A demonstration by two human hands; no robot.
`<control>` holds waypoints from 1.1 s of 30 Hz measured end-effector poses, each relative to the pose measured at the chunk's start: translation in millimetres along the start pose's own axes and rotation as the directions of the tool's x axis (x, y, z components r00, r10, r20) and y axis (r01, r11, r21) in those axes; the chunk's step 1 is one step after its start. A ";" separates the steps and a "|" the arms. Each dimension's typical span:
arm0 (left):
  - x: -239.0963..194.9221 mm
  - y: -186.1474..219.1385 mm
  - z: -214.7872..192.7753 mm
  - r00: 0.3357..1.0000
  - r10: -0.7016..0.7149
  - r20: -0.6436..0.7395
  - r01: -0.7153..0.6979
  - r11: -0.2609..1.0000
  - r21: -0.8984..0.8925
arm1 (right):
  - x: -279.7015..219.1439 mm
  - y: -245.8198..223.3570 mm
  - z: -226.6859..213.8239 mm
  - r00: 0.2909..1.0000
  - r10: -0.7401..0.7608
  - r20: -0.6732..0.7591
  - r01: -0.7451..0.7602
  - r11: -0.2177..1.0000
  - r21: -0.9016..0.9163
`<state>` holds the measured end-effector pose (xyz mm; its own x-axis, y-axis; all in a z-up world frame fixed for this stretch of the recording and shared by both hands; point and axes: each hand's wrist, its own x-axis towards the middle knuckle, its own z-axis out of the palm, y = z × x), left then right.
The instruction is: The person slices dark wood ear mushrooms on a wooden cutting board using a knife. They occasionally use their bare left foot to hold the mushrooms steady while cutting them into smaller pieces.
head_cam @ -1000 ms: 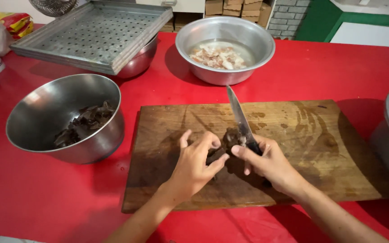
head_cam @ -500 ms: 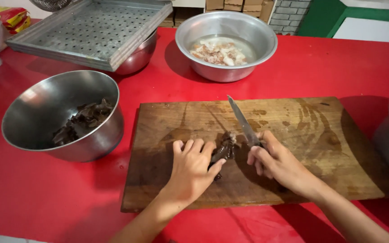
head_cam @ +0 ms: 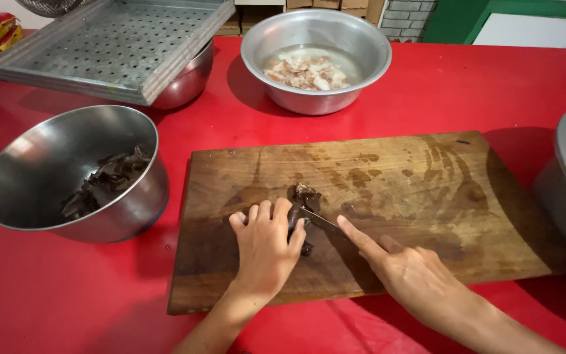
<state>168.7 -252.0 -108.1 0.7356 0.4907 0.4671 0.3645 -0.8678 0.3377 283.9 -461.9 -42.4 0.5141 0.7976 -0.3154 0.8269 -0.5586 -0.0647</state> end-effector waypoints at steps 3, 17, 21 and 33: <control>1.4 -3.4 -3.5 0.999 -0.024 0.045 0.026 0.999 -0.048 | 7.0 9.3 23.6 0.970 -0.088 -0.229 0.018 0.957 -0.290; 4.3 -10.9 5.4 0.994 -0.072 0.084 0.078 0.994 -0.071 | 15.2 1.2 29.6 0.962 -0.147 -0.228 0.056 0.931 -0.361; 5.2 -11.0 5.7 0.993 -0.075 0.092 0.080 0.996 -0.047 | 17.3 -3.0 27.7 0.945 -0.192 -0.264 0.089 0.930 -0.357; 8.3 -9.9 2.6 0.997 -0.020 0.075 0.028 0.994 -0.110 | 44.2 -15.8 26.5 0.924 -0.236 -0.299 0.132 0.935 -0.329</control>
<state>172.7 -239.5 -109.7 0.7687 0.5007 0.3980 0.3200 -0.8399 0.4384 287.5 -423.9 -80.4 0.3483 0.9374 0.0072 0.9161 -0.3420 0.2091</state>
